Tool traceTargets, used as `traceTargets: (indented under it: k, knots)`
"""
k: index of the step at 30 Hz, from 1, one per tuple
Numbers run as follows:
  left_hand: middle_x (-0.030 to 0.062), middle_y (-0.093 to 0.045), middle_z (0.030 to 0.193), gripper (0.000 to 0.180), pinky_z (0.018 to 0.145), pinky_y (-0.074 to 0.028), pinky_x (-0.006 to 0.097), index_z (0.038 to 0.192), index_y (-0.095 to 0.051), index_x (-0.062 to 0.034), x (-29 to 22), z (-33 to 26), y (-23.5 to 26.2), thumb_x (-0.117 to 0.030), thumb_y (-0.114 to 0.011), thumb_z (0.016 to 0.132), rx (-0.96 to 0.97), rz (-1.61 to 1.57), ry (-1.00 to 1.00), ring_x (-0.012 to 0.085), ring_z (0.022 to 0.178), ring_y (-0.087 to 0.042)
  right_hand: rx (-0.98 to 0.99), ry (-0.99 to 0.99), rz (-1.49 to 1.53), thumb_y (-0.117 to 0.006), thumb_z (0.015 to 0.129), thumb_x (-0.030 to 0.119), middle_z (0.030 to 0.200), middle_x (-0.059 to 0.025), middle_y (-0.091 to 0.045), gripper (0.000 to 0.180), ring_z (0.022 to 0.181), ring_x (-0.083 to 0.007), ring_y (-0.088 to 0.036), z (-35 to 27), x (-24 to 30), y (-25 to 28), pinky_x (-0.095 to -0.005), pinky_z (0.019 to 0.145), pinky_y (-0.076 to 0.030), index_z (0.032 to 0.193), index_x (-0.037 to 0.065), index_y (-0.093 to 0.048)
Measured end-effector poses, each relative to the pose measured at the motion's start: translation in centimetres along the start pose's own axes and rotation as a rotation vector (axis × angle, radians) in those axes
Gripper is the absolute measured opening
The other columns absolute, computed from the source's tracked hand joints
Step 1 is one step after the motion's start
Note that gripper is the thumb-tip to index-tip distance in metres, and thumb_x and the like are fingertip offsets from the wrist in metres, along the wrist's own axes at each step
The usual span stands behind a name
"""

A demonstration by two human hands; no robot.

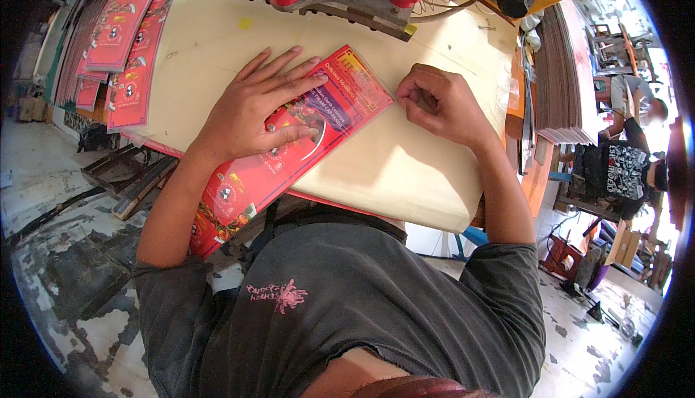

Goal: The person folds a printed cardboard sleeve by hand and aligns it under a manual press, then places it into a stack of similar items.

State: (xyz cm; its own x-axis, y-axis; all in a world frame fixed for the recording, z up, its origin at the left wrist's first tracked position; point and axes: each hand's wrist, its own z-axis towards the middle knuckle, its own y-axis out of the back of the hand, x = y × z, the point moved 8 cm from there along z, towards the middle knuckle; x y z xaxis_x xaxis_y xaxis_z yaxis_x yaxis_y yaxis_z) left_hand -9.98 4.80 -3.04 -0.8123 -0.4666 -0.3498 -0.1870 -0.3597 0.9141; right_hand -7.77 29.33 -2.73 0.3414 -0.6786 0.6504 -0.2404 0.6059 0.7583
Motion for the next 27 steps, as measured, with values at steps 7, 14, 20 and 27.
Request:
traceTargets:
  k: [7, 14, 20, 27]
  knots:
    - [0.0107, -0.051, 0.157, 0.078, 0.127, -0.021, 0.056, 0.148, -0.058, -0.0170, 0.1, 0.0, -0.1, -0.050, -0.079, 0.080, 0.023, -0.033, -0.001, 0.0328, 0.153, -0.037, -0.036, 0.047, -0.024, -0.070, 0.079, 0.006, 0.087, -0.0099, -0.066, 0.014, 0.072, -0.0251, -0.070, 0.1, 0.5, 0.1, -0.0371, 0.067, -0.056, 0.092, 0.004, -0.065]
    - [0.0055, -0.051, 0.158, 0.080, 0.127, -0.020, 0.057, 0.149, -0.057, -0.0209, -0.4, 0.2, -0.3, -0.055, -0.078, 0.080, 0.070, -0.008, -0.035, 0.0305, 0.153, -0.036, -0.268, 0.004, -0.154, -0.069, 0.081, 0.005, 0.087, -0.0096, -0.064, 0.013, 0.069, -0.0210, -0.067, 0.2, -0.5, 1.2, -0.0338, 0.063, -0.054, 0.094, 0.003, -0.064]
    - [0.0028, -0.051, 0.158, 0.080, 0.127, -0.019, 0.056, 0.150, -0.056, -0.0247, -0.5, 0.3, -0.3, -0.057, -0.076, 0.080, 0.088, -0.006, -0.055, 0.0291, 0.154, -0.035, -0.296, -0.092, -0.224, -0.070, 0.084, 0.009, 0.092, -0.0099, -0.067, 0.015, 0.069, -0.0253, -0.068, 0.2, -1.5, 1.4, -0.0369, 0.065, -0.055, 0.098, 0.005, -0.064]
    - [0.0028, -0.051, 0.158, 0.081, 0.127, -0.019, 0.056, 0.151, -0.056, -0.0252, -0.5, 0.3, -0.4, -0.059, -0.075, 0.079, 0.094, 0.008, -0.063, 0.0289, 0.154, -0.034, -0.198, -0.026, -0.044, -0.075, 0.087, 0.018, 0.100, -0.0122, -0.067, 0.023, 0.081, -0.0301, -0.070, 0.0, -0.2, 1.4, -0.0387, 0.072, -0.057, 0.105, 0.006, -0.069]
